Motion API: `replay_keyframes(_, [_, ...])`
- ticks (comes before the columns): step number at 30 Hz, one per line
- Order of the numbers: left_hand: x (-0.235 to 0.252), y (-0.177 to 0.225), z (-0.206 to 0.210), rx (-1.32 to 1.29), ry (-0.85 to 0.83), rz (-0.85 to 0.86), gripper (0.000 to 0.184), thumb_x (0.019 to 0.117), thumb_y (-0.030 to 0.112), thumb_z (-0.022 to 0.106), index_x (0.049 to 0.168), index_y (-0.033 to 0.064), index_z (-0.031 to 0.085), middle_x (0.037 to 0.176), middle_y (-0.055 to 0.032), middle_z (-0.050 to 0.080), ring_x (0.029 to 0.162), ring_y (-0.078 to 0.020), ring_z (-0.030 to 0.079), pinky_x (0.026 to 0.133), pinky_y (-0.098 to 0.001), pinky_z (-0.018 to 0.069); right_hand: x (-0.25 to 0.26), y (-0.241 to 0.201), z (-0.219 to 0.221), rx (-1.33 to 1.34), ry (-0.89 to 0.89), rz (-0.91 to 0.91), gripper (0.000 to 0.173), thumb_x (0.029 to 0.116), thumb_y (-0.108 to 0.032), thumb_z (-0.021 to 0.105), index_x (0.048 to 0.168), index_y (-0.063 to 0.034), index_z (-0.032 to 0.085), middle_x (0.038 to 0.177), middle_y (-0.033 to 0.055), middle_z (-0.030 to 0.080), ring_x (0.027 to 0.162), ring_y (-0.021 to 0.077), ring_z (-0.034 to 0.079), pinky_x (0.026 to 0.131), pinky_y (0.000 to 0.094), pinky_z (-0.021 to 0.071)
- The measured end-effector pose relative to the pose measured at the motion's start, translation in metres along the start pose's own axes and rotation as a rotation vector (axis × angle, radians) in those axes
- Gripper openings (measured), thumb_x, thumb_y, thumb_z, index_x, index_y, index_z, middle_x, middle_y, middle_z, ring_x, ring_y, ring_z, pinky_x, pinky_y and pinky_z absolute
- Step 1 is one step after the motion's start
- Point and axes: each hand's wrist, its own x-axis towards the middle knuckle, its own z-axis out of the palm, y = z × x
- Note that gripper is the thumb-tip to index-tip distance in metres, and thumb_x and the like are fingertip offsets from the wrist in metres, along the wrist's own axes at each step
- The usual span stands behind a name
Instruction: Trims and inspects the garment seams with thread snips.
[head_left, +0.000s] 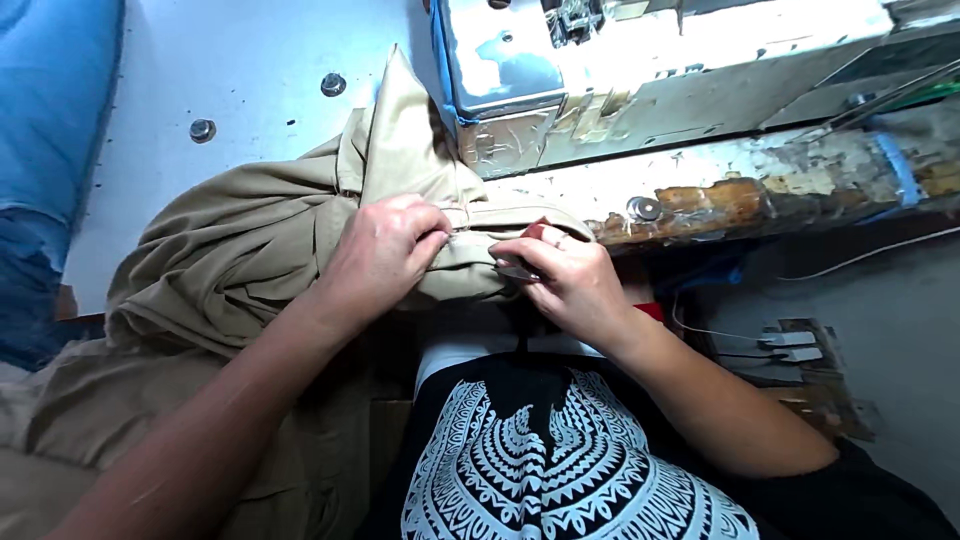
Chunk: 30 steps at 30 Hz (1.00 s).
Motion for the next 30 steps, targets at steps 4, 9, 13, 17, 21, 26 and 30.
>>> replay_keyframes(4, [-0.001,-0.003,-0.017,0.001,0.086,-0.037,0.021,0.0982,0.014,0.057,0.095,0.0061,0.076,0.088,-0.0066,0.071,0.083,-0.0104,0.066,0.076,-0.0241,0.0503,-0.002,0.004,0.002,0.045,-0.033,0.05,0.025,0.0916,-0.017,0.065,0.113,-0.0084,0.077,0.088,0.0113,0.069,0.07,0.0223,0.066,0.056,0.038,0.0511])
replay_keyframes(9, [-0.003,0.011,-0.028,-0.035,0.119,-0.029,0.018,0.0964,0.015,0.06,0.093,0.0075,0.076,0.085,-0.002,0.069,0.082,-0.0023,0.063,0.075,-0.0159,0.0471,0.002,-0.004,-0.008,0.085,0.049,0.051,0.05,0.1053,-0.05,0.048,0.126,-0.0125,0.074,0.089,0.0104,0.063,0.071,0.0165,0.058,0.057,0.0309,0.0445])
replay_keyframes(13, [-0.003,0.021,-0.027,-0.045,0.129,-0.004,0.017,0.0953,0.013,0.06,0.092,0.0075,0.076,0.083,-0.0018,0.068,0.08,-0.0025,0.062,0.072,-0.0161,0.0472,0.017,-0.011,-0.003,0.065,0.115,-0.03,0.03,0.0996,-0.028,0.064,0.119,-0.0075,0.075,0.093,0.0116,0.066,0.074,0.0176,0.062,0.057,0.0308,0.0462])
replay_keyframes(17, [-0.01,0.03,-0.04,-0.25,-0.006,0.053,0.016,0.0965,0.017,0.061,0.093,0.011,0.075,0.087,0.0048,0.068,0.083,0.0015,0.063,0.074,-0.0148,0.051,0.026,-0.01,0.011,0.108,0.133,-0.047,0.02,0.099,-0.022,0.066,0.1,-0.0042,0.074,0.085,0.0089,0.067,0.071,0.0174,0.063,0.056,0.0318,0.0472])
replay_keyframes(21, [-0.04,0.036,-0.079,-0.81,-0.611,0.313,0.037,0.1061,0.04,0.052,0.089,0.0141,0.073,0.083,0.0096,0.068,0.08,0.0046,0.062,0.069,-0.0149,0.0505,0.015,-0.003,-0.016,0.104,0.19,-0.003,0.019,0.0992,-0.017,0.066,0.1,-0.0012,0.075,0.086,0.0096,0.07,0.076,0.0132,0.065,0.066,0.0274,0.0519])
replay_keyframes(26, [-0.042,0.025,-0.065,-0.164,-0.297,0.079,0.039,0.102,0.047,0.054,0.082,0.0182,0.071,0.071,0.0101,0.062,0.066,0.0008,0.059,0.057,-0.0193,0.0488,0.009,0.015,-0.044,0.035,0.272,0.087,0.026,0.0964,-0.021,0.07,0.11,0.0015,0.072,0.09,0.0092,0.069,0.077,0.0051,0.06,0.071,0.0185,0.0487])
replay_keyframes(30, [-0.018,0.003,-0.011,0.067,-0.081,-0.141,0.025,0.0958,0.026,0.067,0.092,0.0019,0.072,0.078,-0.0108,0.066,0.07,-0.0251,0.065,0.064,-0.0461,0.0531,0.005,-0.001,-0.029,0.028,0.138,-0.023,0.026,0.0942,-0.025,0.068,0.104,-0.0017,0.074,0.085,0.0106,0.07,0.071,0.0178,0.065,0.06,0.0351,0.0515])
